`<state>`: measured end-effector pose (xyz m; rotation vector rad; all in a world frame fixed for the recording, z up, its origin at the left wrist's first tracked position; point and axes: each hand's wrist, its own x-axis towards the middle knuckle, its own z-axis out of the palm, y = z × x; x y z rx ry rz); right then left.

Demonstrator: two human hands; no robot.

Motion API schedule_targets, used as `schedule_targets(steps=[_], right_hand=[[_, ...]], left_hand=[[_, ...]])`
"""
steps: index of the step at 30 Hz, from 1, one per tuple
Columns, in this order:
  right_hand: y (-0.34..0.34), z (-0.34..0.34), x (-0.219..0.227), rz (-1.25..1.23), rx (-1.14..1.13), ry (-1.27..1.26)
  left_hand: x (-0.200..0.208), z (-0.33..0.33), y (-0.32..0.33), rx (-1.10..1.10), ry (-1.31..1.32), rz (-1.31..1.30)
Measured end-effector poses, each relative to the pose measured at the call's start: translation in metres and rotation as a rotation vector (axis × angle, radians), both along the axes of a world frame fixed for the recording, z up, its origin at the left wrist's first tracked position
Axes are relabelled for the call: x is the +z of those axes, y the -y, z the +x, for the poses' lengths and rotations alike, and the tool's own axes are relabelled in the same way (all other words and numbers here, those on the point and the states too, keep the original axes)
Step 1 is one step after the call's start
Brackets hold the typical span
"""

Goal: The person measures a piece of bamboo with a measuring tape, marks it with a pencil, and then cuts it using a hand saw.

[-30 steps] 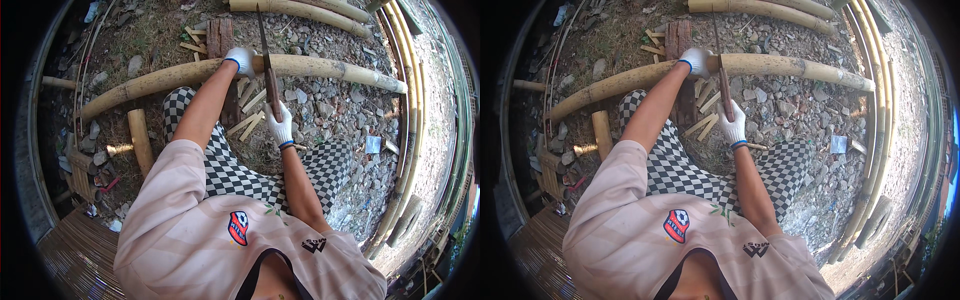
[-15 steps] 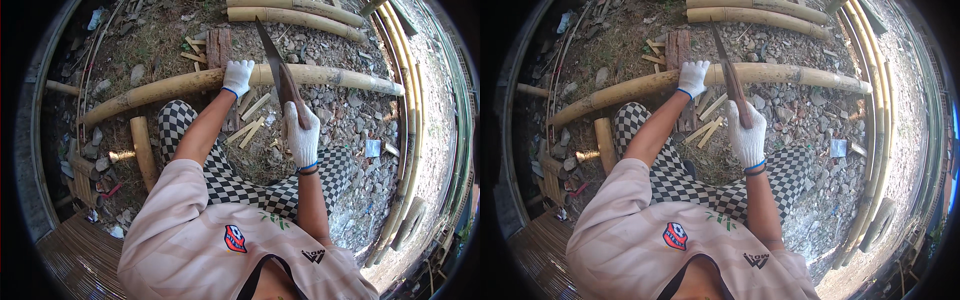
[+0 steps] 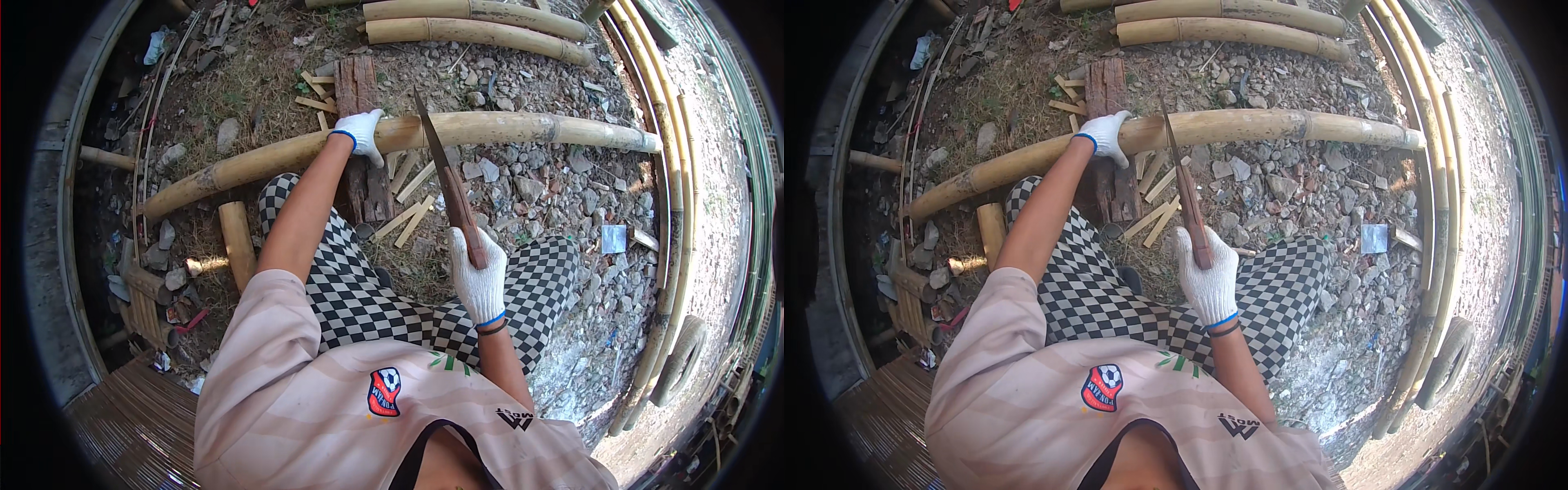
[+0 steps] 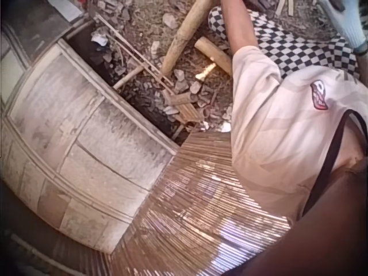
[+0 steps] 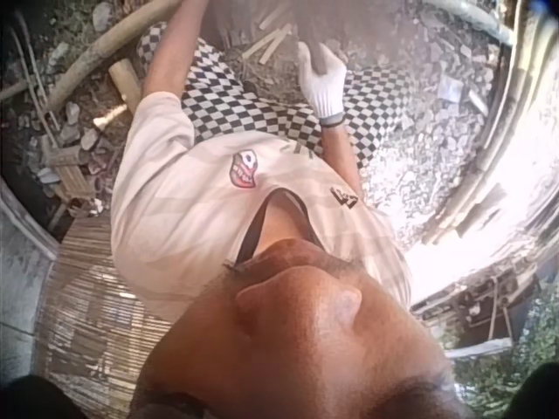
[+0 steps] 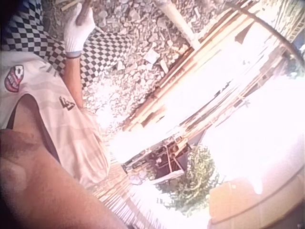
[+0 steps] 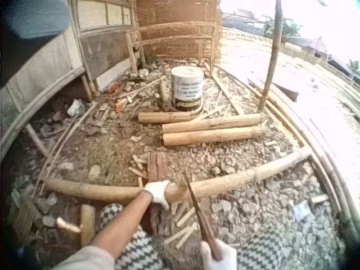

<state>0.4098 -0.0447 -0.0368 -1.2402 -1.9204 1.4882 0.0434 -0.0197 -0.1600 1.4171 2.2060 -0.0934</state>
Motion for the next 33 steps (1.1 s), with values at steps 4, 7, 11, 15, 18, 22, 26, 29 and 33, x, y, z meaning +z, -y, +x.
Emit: schedule_targets(steps=[4,7,11,15,18,22,26,29,33], right_hand=[[-0.004,-0.003,-0.013,0.044,0.04,0.04],[-0.001,-0.011,-0.02,0.056,0.028,-0.013],[0.003,-0.02,-0.021,0.055,0.038,0.0],[0.012,-0.038,-0.025,0.146,0.07,0.026],[0.01,-0.049,-0.025,0.044,0.055,0.081],[-0.003,-0.051,-0.019,0.071,-0.028,0.033],[0.004,-0.048,-0.003,0.02,-0.074,0.014],[-0.001,-0.065,-0.012,0.084,-0.061,0.02],[-0.039,-0.099,-0.048,0.126,0.011,0.102]], left_hand=[[0.002,-0.009,0.011,0.065,-0.07,-0.105],[-0.006,-0.01,0.026,-0.013,-0.214,0.076],[0.006,-0.033,0.032,0.003,-0.31,0.096],[-0.009,-0.036,0.029,0.01,-0.288,0.056],[-0.012,-0.028,0.021,0.0,-0.312,0.116],[-0.017,-0.015,0.02,-0.005,-0.311,0.203],[-0.014,-0.019,0.022,0.002,-0.311,0.169],[-0.016,-0.022,0.017,0.049,-0.264,0.165],[-0.011,-0.013,0.006,0.059,-0.234,0.106]])
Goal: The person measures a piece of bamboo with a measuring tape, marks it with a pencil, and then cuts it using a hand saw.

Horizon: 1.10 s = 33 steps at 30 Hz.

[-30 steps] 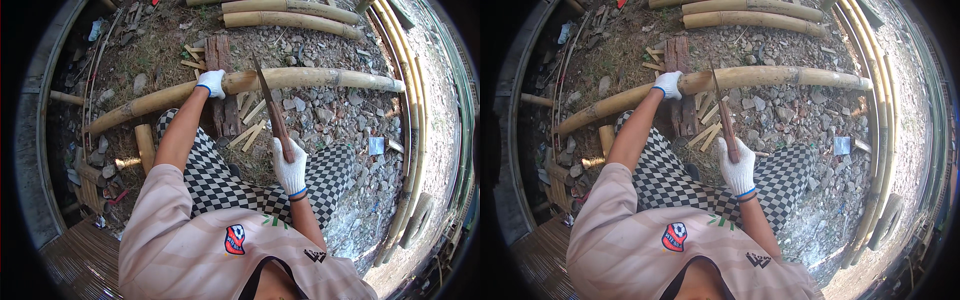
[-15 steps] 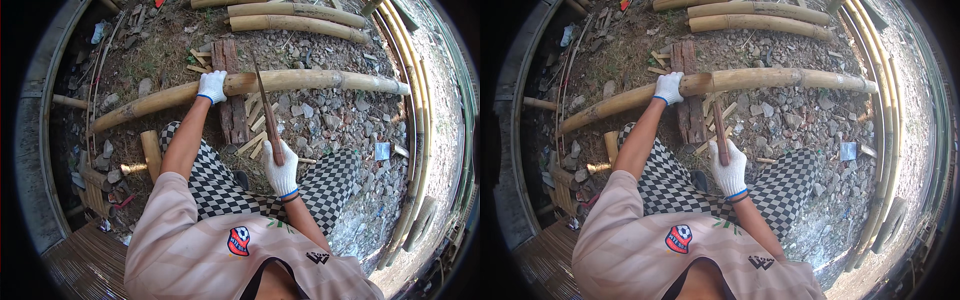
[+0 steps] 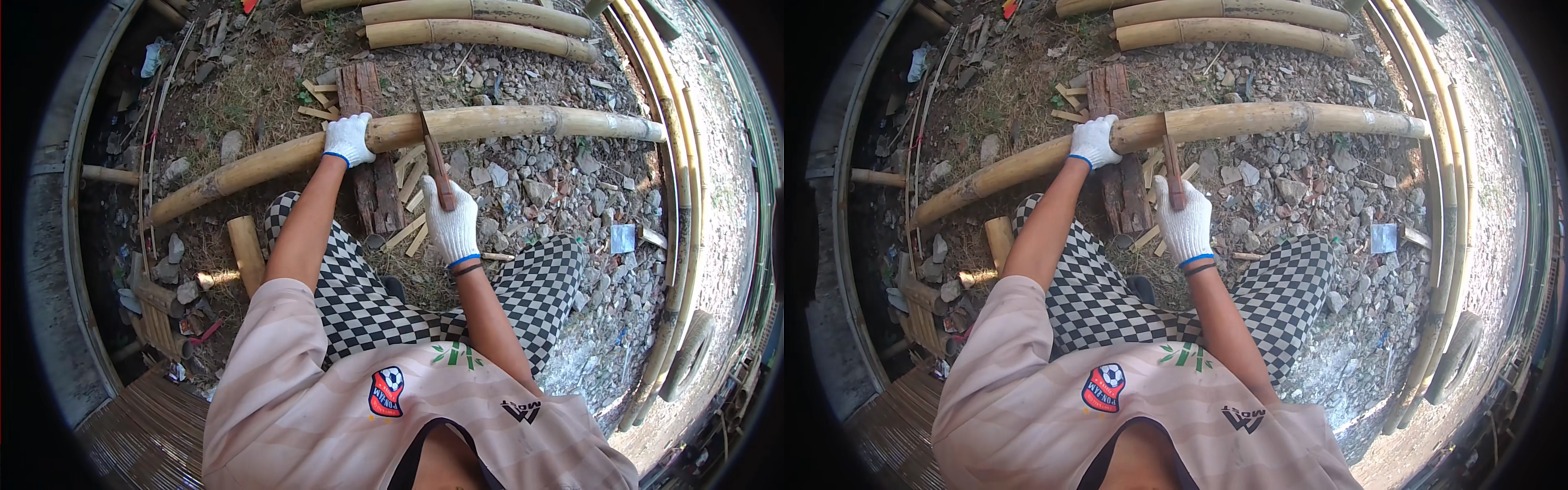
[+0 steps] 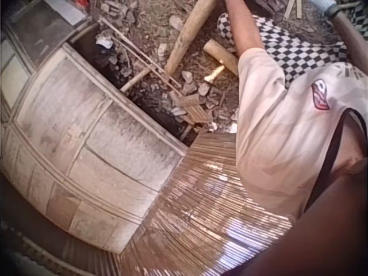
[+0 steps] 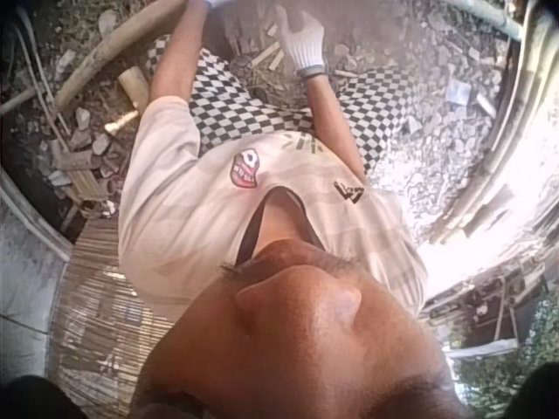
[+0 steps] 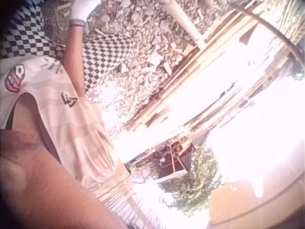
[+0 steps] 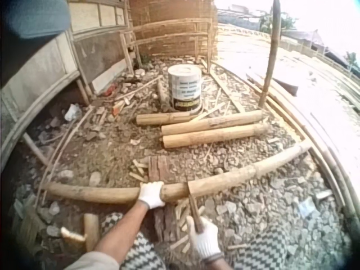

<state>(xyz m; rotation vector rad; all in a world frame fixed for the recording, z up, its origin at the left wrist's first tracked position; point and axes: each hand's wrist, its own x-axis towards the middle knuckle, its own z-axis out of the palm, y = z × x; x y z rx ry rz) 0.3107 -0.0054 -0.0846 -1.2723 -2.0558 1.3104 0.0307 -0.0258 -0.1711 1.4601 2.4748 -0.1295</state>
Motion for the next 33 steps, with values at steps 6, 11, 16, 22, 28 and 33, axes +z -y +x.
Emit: schedule_targets(steps=[6,11,16,22,28,33], right_hand=[[0.053,0.075,0.049,-0.174,-0.027,-0.074],[0.05,0.072,0.071,-0.295,-0.084,-0.063],[0.07,0.086,0.057,-0.111,-0.056,-0.072],[0.057,0.067,0.005,-0.007,-0.035,-0.08],[-0.017,-0.019,-0.017,-0.056,-0.053,-0.062],[0.038,0.046,0.019,-0.19,-0.025,-0.053]], left_hand=[[0.003,-0.015,0.007,0.03,0.063,-0.013],[0.001,-0.017,-0.003,0.006,0.064,0.032],[0.001,-0.022,0.003,0.005,0.124,0.025],[0.015,-0.026,0.004,0.032,0.157,-0.067],[0.008,-0.025,-0.014,0.01,0.145,-0.032],[0.008,-0.024,0.014,0.057,0.106,-0.016]])
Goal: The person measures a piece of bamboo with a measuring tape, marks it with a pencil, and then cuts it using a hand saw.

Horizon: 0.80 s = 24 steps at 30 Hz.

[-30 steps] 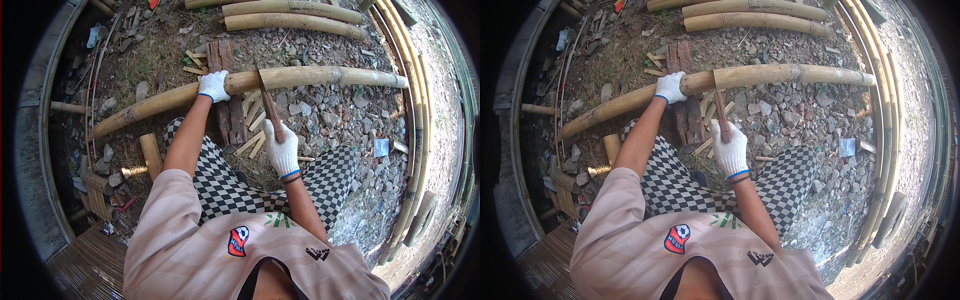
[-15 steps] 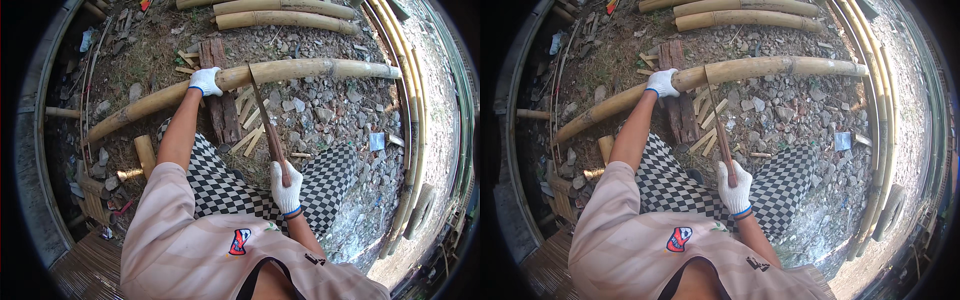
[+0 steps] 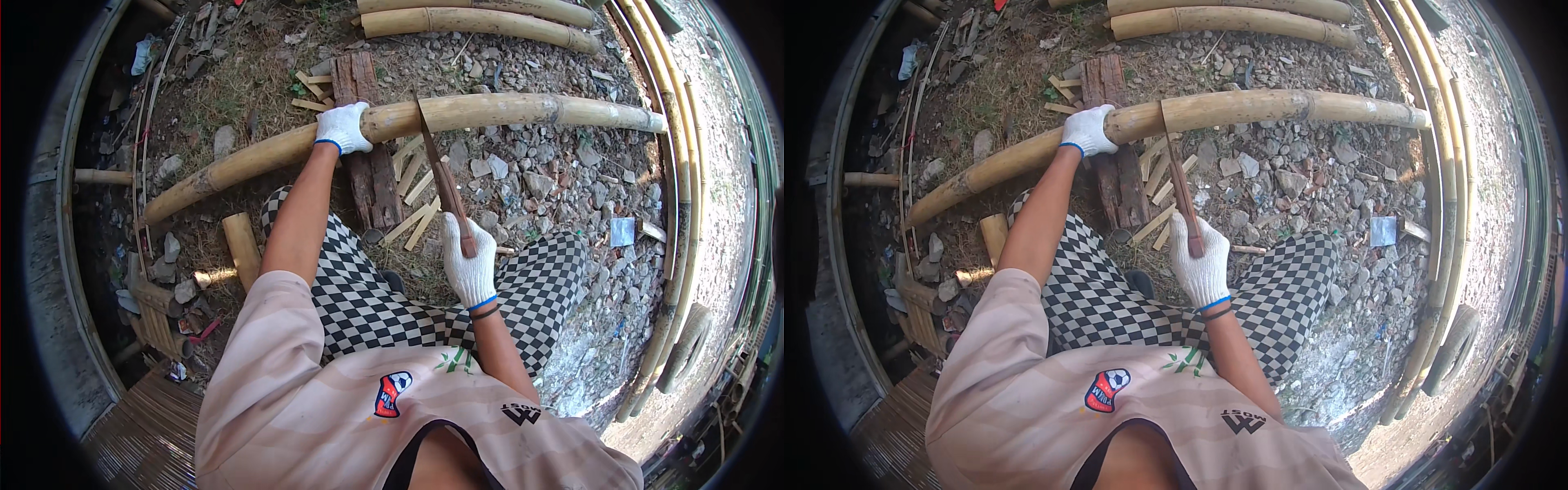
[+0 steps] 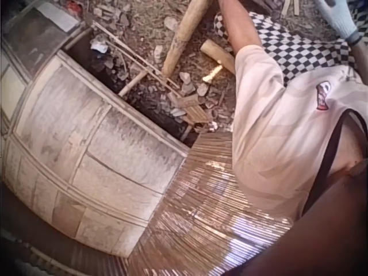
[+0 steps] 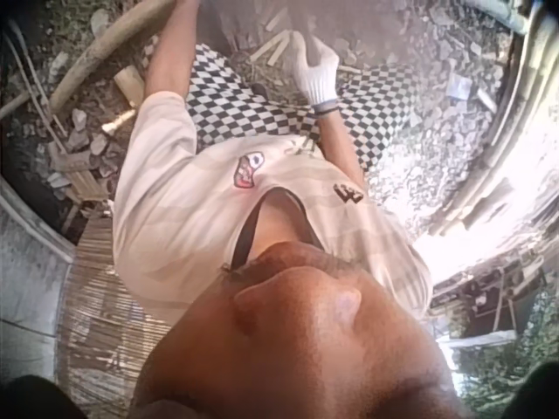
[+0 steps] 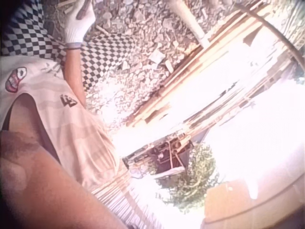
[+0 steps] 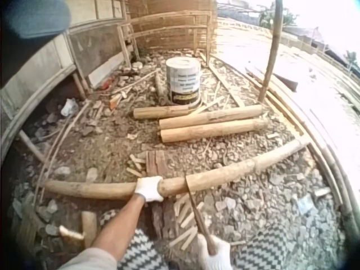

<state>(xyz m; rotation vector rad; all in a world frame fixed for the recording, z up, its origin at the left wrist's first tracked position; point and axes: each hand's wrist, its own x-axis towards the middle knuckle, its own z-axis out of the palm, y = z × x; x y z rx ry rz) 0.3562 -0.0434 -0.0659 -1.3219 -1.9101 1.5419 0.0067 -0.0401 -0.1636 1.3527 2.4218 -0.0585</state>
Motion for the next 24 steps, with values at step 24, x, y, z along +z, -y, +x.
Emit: schedule_targets(steps=[24], right_hand=[[-0.023,-0.031,-0.025,0.043,0.022,0.01]], left_hand=[[-0.008,0.01,0.006,-0.035,-0.084,0.096]])
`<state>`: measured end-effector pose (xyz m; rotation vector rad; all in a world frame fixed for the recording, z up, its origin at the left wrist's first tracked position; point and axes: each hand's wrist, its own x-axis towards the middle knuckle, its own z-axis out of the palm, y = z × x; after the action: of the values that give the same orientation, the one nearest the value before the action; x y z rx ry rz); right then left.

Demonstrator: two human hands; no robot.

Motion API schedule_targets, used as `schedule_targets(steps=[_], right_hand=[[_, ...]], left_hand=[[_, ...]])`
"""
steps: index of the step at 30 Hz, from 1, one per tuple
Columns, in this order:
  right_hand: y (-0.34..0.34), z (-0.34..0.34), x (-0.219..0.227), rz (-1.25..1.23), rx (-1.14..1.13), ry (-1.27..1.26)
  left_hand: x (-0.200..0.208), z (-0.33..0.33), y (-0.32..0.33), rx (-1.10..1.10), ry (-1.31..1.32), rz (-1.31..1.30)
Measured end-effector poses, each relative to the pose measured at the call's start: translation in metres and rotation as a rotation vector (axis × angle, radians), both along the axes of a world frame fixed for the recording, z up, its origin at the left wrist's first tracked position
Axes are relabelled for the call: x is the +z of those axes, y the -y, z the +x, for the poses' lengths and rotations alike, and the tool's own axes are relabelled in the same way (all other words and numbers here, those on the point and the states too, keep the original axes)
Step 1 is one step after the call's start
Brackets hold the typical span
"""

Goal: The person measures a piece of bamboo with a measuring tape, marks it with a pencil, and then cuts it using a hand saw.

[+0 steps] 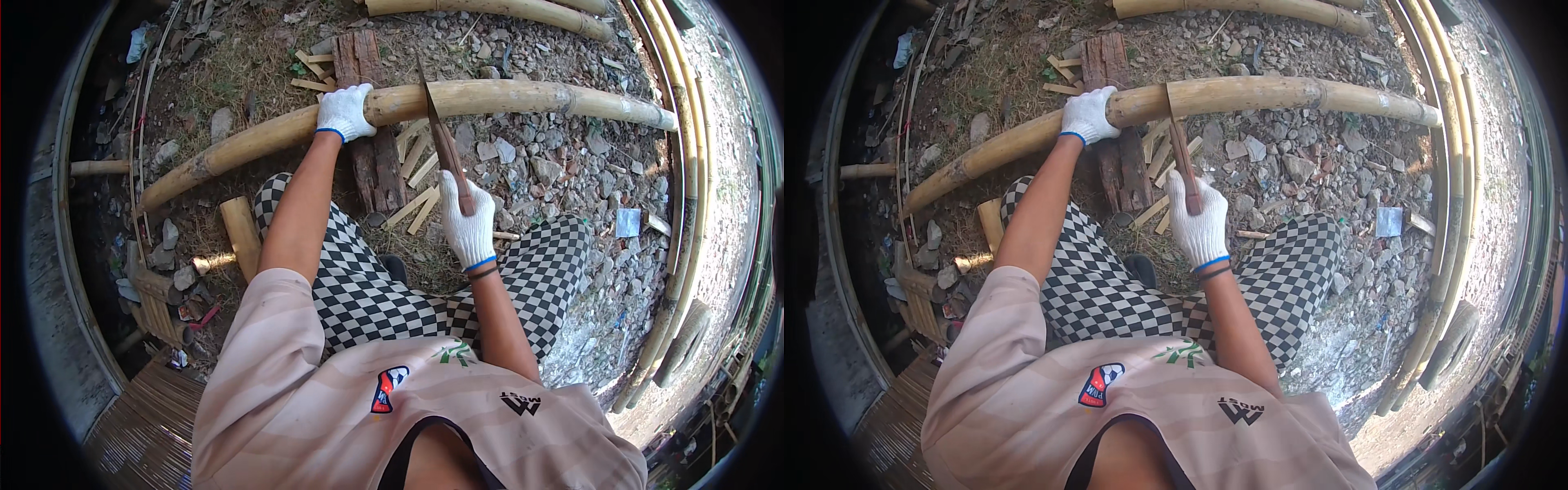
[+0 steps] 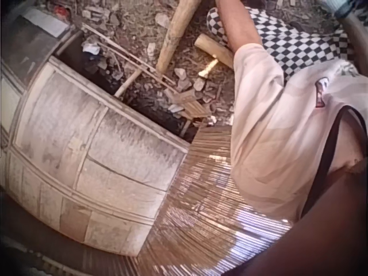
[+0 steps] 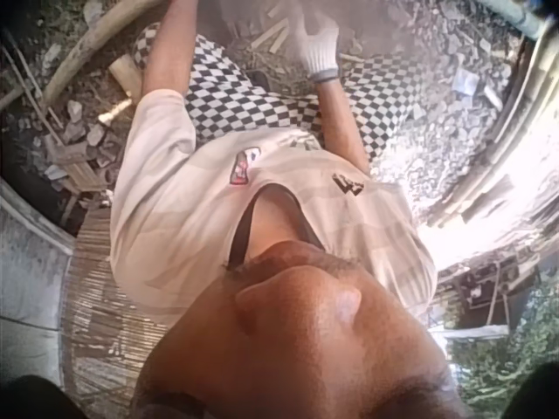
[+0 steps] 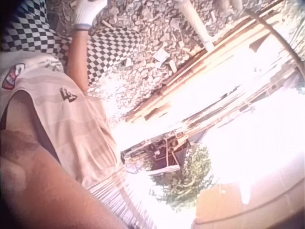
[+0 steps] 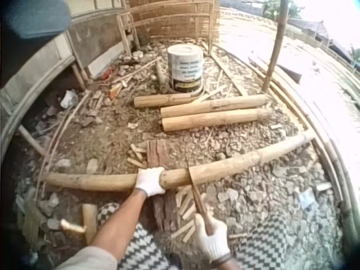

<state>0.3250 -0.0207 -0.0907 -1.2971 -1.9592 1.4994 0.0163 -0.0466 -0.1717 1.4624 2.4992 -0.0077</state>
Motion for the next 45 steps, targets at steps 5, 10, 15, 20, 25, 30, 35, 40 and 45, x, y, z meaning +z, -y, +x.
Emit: schedule_targets(steps=[5,10,15,20,25,30,35,40,45], right_hand=[[0.022,0.023,-0.004,0.015,-0.076,-0.088],[-0.052,-0.042,-0.035,0.046,-0.07,-0.082],[0.031,0.06,0.024,-0.018,-0.003,-0.021],[-0.036,-0.019,-0.024,-0.052,-0.044,-0.115],[-0.019,-0.007,-0.004,-0.013,0.048,0.051],[0.027,0.05,0.018,-0.095,-0.049,-0.061],[-0.058,-0.049,-0.05,0.077,-0.021,-0.089],[0.015,0.027,0.012,-0.056,0.031,0.041],[-0.003,0.0,-0.018,0.006,-0.037,0.046]], left_hand=[[0.003,0.0,0.001,-0.014,-0.024,-0.02],[-0.006,0.008,-0.03,-0.056,0.032,0.027],[0.007,-0.002,-0.003,0.004,0.017,-0.029],[0.003,0.005,-0.021,-0.037,0.007,0.003],[0.001,0.004,-0.009,-0.009,0.042,-0.038],[0.007,-0.006,-0.005,-0.003,0.002,0.0],[-0.003,0.006,-0.032,-0.052,0.038,-0.01],[0.008,-0.01,-0.005,0.012,0.049,-0.033],[0.01,-0.006,-0.015,-0.001,0.034,-0.018]])
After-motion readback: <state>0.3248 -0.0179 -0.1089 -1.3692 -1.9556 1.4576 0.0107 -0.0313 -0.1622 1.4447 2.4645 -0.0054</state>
